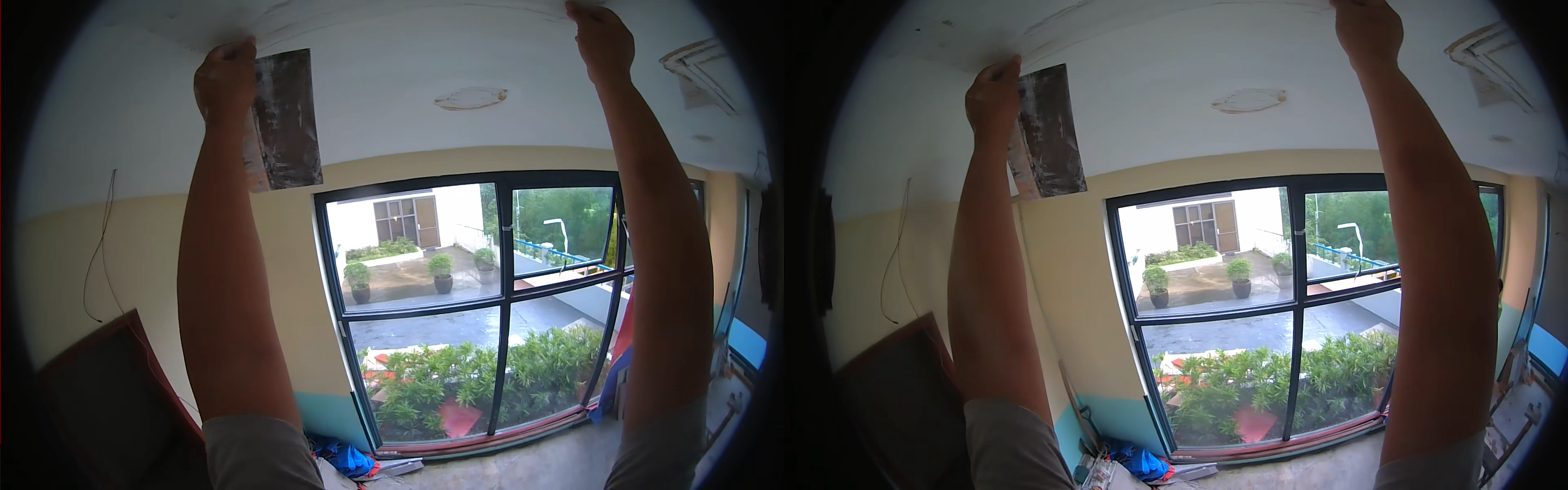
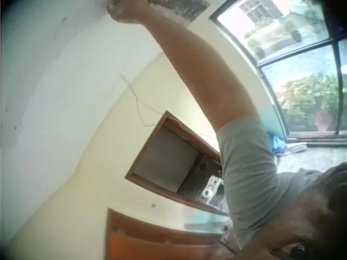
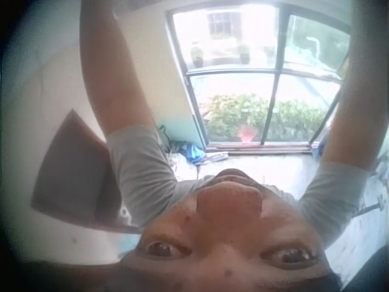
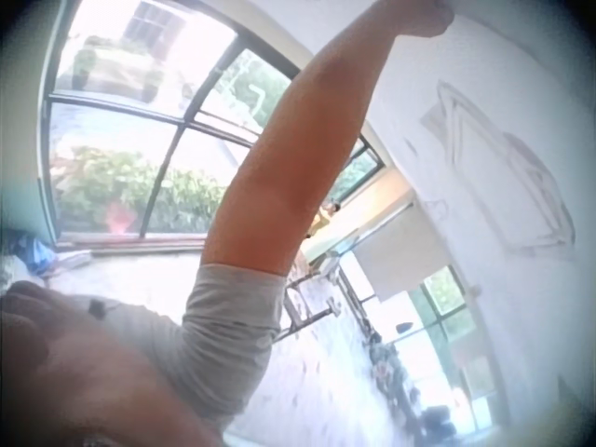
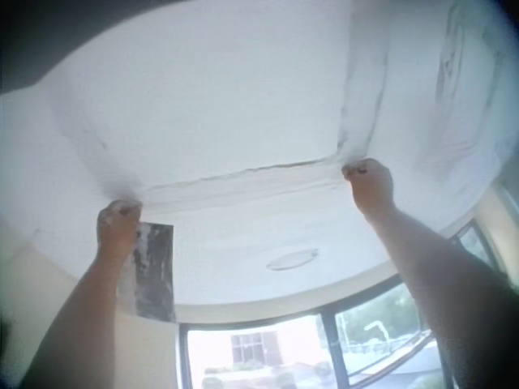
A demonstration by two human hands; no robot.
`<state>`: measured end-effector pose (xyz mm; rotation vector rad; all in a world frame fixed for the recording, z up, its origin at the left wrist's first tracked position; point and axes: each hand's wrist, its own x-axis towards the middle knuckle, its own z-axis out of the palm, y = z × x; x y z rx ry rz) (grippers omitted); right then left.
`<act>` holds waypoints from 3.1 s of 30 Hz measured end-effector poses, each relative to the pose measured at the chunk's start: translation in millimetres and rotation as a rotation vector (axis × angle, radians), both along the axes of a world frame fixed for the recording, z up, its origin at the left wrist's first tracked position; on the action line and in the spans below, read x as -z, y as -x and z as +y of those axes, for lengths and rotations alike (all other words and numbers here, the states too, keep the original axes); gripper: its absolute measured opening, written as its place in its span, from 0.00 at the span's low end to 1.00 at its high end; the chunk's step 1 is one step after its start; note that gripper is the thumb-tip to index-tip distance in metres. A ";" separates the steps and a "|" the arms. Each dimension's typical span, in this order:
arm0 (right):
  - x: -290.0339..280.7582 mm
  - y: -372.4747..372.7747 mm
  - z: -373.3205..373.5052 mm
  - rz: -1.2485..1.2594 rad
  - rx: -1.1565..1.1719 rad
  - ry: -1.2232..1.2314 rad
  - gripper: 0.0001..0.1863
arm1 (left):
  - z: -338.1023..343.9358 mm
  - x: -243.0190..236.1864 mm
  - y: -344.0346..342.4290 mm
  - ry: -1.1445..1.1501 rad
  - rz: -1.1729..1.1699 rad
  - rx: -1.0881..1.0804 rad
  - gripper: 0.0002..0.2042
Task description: The person cuts strips of mesh tape from a roll using a putty knife and applies them to the ceiling seams by hand and with the putty knife.
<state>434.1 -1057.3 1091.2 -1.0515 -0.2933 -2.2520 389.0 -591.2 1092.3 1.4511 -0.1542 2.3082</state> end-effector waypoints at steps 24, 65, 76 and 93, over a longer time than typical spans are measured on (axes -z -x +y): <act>12.6 23.3 35.7 0.113 -0.638 0.069 0.13 | 3.1 -4.5 -0.5 0.031 0.028 -0.089 0.22; 34.9 48.3 144.4 0.467 -0.357 0.348 0.26 | -107.8 29.8 -1.3 -0.361 0.204 0.293 0.24; 64.2 38.9 145.7 0.299 0.181 0.789 0.21 | -155.6 64.6 5.5 -0.377 0.141 0.226 0.23; 76.5 64.7 69.5 0.501 0.399 0.842 0.11 | -180.3 86.7 -31.1 -0.731 0.657 0.360 0.22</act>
